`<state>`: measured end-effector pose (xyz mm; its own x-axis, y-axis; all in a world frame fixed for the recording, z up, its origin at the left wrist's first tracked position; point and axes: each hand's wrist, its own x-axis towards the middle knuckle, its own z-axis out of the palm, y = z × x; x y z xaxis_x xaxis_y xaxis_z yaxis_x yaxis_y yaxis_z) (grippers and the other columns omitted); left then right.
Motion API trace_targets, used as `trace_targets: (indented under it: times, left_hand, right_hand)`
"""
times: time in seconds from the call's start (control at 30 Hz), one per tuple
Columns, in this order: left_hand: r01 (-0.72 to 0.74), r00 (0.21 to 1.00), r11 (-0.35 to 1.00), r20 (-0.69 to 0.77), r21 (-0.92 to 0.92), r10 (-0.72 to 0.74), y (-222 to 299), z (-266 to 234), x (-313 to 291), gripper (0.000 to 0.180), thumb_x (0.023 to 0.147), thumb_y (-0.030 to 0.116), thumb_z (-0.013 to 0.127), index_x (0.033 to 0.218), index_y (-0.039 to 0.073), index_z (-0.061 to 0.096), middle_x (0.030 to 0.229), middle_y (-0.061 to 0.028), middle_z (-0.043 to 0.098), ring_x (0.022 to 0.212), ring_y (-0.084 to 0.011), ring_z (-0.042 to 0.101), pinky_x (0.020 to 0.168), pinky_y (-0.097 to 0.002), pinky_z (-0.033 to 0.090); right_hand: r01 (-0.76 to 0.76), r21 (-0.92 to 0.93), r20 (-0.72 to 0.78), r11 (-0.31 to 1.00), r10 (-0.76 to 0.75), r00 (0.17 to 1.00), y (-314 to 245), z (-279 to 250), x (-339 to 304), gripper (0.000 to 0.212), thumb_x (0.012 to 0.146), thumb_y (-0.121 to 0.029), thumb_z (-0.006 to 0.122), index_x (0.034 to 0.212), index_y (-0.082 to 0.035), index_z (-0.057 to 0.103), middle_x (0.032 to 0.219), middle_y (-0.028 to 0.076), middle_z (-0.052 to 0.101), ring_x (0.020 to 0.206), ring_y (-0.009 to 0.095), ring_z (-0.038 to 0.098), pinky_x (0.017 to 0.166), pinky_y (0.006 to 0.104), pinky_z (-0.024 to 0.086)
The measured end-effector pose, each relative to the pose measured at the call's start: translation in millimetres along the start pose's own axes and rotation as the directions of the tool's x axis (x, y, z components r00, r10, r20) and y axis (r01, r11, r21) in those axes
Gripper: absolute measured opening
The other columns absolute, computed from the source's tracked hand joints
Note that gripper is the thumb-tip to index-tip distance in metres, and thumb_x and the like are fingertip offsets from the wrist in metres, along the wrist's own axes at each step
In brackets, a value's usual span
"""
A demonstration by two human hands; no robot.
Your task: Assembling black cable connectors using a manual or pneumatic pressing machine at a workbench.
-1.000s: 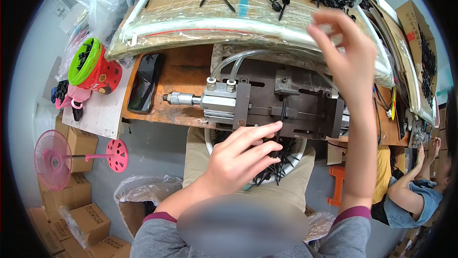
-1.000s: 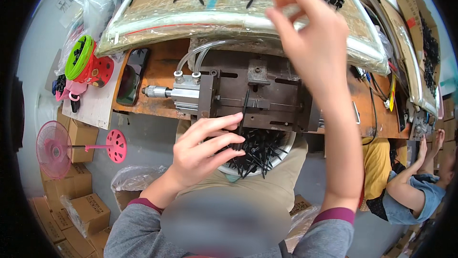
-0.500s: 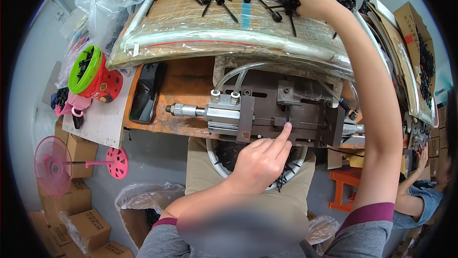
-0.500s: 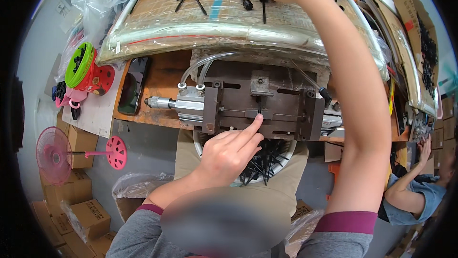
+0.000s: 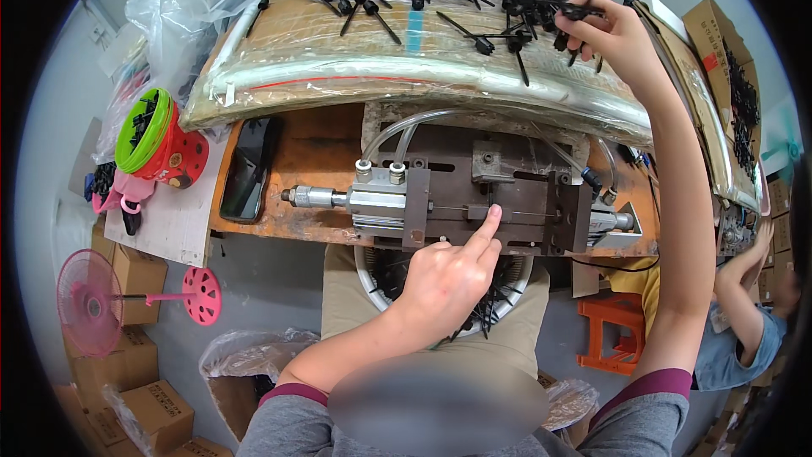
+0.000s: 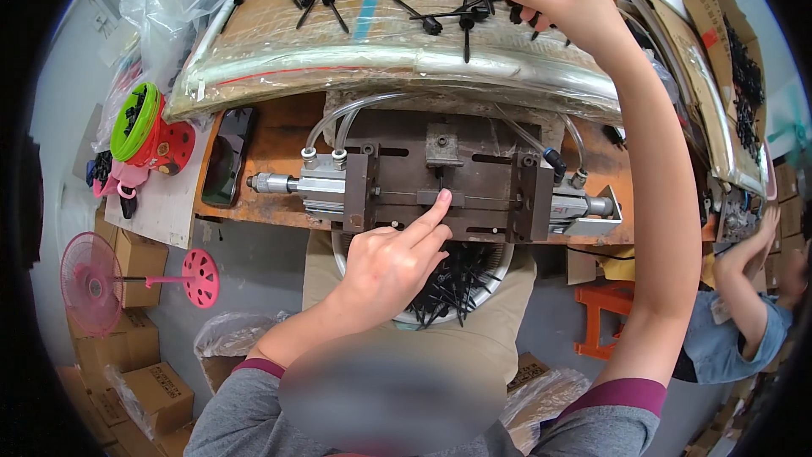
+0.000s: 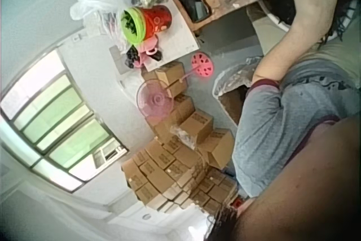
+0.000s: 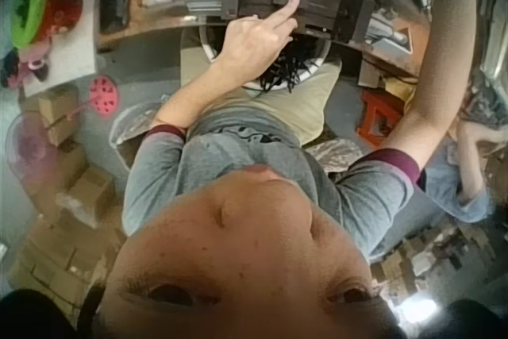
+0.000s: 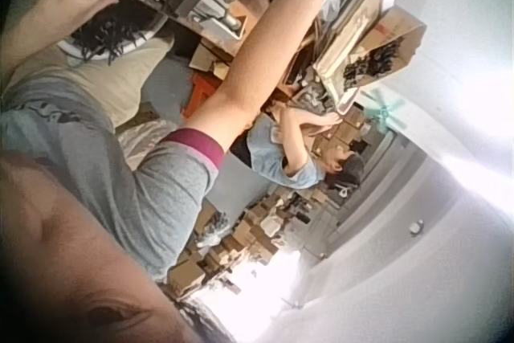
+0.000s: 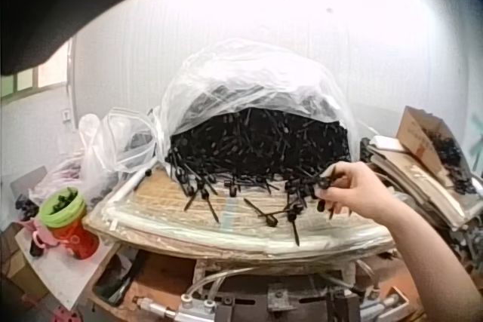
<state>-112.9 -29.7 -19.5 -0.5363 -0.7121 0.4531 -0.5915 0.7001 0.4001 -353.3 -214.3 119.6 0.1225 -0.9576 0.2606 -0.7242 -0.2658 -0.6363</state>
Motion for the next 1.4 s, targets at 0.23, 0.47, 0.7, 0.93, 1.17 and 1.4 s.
trace_targets:
  times: [0.23,0.47,0.7,0.93,1.17,1.4]
  left_hand:
    - [-0.005,1.0,1.0,0.0,0.016,0.005,-0.1,-0.2,-0.6,0.026,0.068,0.009,0.077,0.089,0.005,0.062,0.129,-0.0141,0.06,0.051,-0.0223,0.06,0.052,-0.03,0.05]
    - [-0.044,0.999,0.998,-0.008,-0.055,0.043,-1.6,-6.3,-3.8,0.026,0.069,0.011,0.078,0.09,0.005,0.064,0.127,-0.0129,0.061,0.054,-0.0223,0.062,0.053,-0.0273,0.051]
    - [0.013,0.953,0.831,-0.244,-0.556,-0.179,2.5,-50.5,9.3,0.059,0.067,0.006,0.084,0.121,0.001,0.062,0.134,-0.0161,0.056,0.088,-0.0159,0.066,0.067,-0.0267,0.058]
    - [0.186,0.968,0.481,0.076,-0.856,-0.239,6.5,-59.1,5.6,0.039,0.074,-0.015,0.069,0.111,-0.007,0.066,0.099,-0.0194,0.068,0.087,-0.0236,0.071,0.072,-0.0271,0.058]
    - [-0.035,0.976,0.958,-0.214,-0.285,-0.028,3.7,-23.7,-11.4,0.036,0.061,-0.002,0.079,0.096,0.002,0.072,0.113,-0.0135,0.067,0.09,-0.0246,0.066,0.074,-0.0298,0.055]
    - [-0.013,0.986,0.997,-0.164,0.079,0.026,4.7,6.1,-9.3,0.022,0.068,0.005,0.073,0.089,0.004,0.07,0.117,-0.0093,0.067,0.07,-0.0166,0.065,0.063,-0.0261,0.051]
  right_hand:
    - [0.131,0.296,-0.075,0.946,-0.114,0.991,6.9,0.2,-20.0,0.03,0.089,-0.016,0.067,0.117,-0.007,0.062,0.078,0.002,0.06,0.07,0.006,0.06,0.064,0.0207,0.045]
    - [0.1,0.696,-0.116,0.711,-0.027,0.993,18.3,-12.8,-21.8,0.022,0.091,-0.012,0.063,0.108,0.002,0.062,0.093,0.007,0.065,0.077,0.01,0.064,0.071,0.0201,0.053]
    - [0.047,0.876,-0.096,0.48,0.076,0.992,-25.7,6.8,-104.8,0.019,0.087,-0.011,0.064,0.103,-0.001,0.061,0.088,0.01,0.066,0.058,0.008,0.054,0.053,0.0182,0.041]
    - [-0.229,0.948,0.191,0.222,0.181,0.965,-32.3,55.5,-179.7,0.018,0.088,-0.006,0.061,0.104,0.0,0.055,0.087,0.012,0.065,0.051,0.01,0.055,0.044,0.0197,0.043]
    - [-0.132,0.942,0.014,0.308,0.357,0.934,-4.9,54.0,-196.8,0.018,0.09,-0.005,0.059,0.107,-0.001,0.055,0.093,0.013,0.065,0.059,0.008,0.054,0.051,0.0192,0.042]
    - [-0.194,0.906,0.039,0.375,0.382,0.923,-14.8,52.0,-215.7,0.019,0.087,-0.003,0.061,0.105,0.001,0.054,0.091,0.015,0.065,0.052,0.01,0.054,0.047,0.0192,0.043]
